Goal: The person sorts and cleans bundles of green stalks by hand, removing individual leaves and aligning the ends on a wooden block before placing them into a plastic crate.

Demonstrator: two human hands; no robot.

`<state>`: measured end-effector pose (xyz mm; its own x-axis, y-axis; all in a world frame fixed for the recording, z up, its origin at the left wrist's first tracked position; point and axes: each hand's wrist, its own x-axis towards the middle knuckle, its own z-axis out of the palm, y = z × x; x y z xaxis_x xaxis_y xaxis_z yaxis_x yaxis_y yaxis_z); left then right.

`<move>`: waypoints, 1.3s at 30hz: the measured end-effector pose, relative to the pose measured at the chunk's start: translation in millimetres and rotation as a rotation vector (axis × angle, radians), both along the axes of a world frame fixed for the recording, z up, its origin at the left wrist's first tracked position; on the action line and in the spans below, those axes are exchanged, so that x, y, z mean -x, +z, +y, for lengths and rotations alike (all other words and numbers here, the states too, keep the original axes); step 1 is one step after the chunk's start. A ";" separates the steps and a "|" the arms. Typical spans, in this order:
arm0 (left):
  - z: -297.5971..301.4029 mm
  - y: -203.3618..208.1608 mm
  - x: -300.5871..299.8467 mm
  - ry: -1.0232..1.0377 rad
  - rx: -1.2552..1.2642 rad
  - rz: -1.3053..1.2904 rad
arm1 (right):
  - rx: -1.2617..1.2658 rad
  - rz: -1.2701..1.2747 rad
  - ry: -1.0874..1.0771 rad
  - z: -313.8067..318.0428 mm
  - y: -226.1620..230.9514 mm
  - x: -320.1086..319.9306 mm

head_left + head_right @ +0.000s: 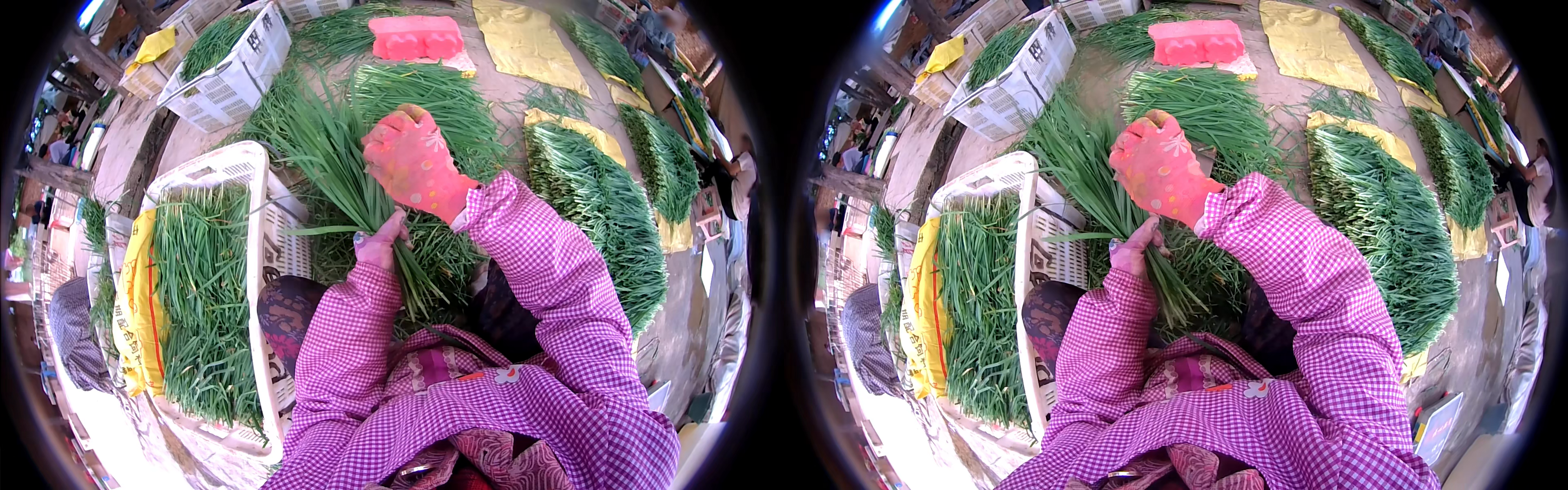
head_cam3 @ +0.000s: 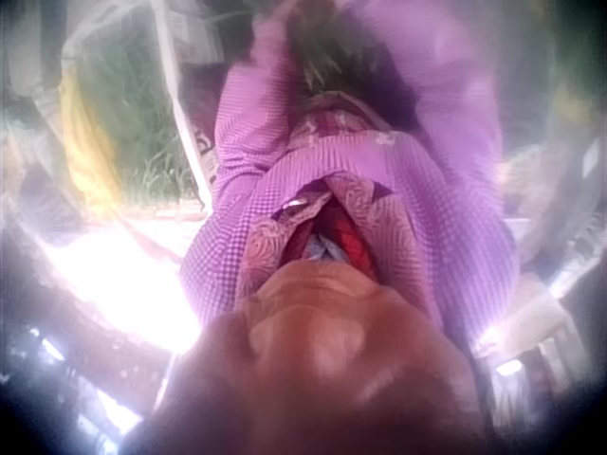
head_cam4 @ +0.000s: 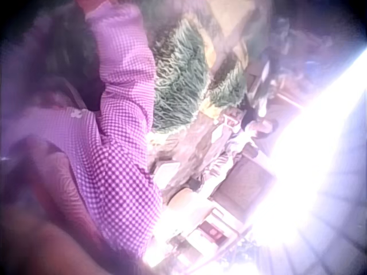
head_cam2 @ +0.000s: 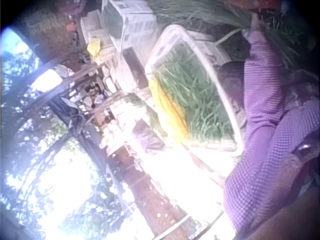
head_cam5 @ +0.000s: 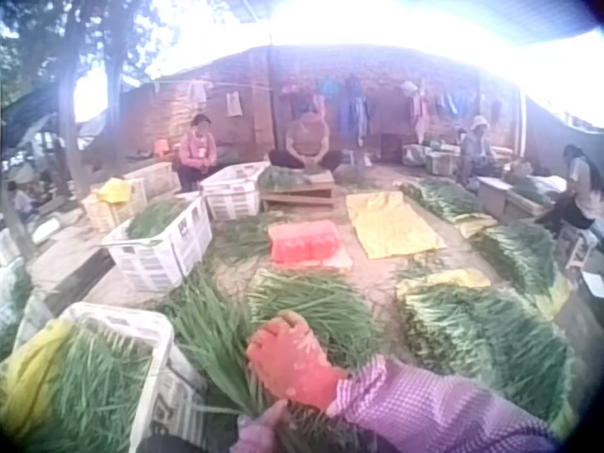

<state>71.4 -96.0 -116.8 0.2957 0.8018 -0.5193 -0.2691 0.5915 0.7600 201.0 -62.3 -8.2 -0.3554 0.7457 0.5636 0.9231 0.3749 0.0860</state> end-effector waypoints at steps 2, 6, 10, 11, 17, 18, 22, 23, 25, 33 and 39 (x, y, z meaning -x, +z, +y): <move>-3.7 6.7 1.2 0.022 -0.058 -0.070 | -0.101 -0.004 -0.141 2.3 5.6 -5.1; -6.7 2.9 4.1 -0.029 -0.132 -0.086 | -0.116 0.417 -0.289 17.4 17.7 -40.1; -6.6 1.7 3.4 -0.065 -0.109 -0.134 | -0.091 0.816 -0.196 18.9 20.2 -55.0; -6.0 0.4 3.2 -0.072 -0.115 -0.129 | -0.037 0.856 -0.208 14.1 25.0 -54.2; -5.7 -2.5 1.0 -0.113 -0.088 -0.062 | -0.096 0.706 -0.075 15.5 27.0 -57.0; -7.2 1.8 0.4 -0.132 -0.114 -0.049 | -0.125 0.615 -0.056 17.3 27.0 -58.1; -11.7 12.7 -2.1 -0.180 -0.166 -0.017 | -0.247 0.301 -0.088 15.3 25.5 -51.7; -12.1 13.2 -2.4 -0.184 -0.166 -0.015 | -0.245 0.239 -0.079 14.1 25.5 -50.4; -10.6 5.8 -1.4 -0.210 -0.168 -0.042 | -0.164 0.138 -0.112 13.7 25.5 -49.9; -8.6 -0.5 2.0 -0.177 -0.184 -0.299 | -0.039 0.658 -0.152 22.4 13.8 -65.1; -10.9 2.4 4.0 -0.215 -0.222 -0.243 | 0.145 1.502 -0.074 31.1 25.6 -108.4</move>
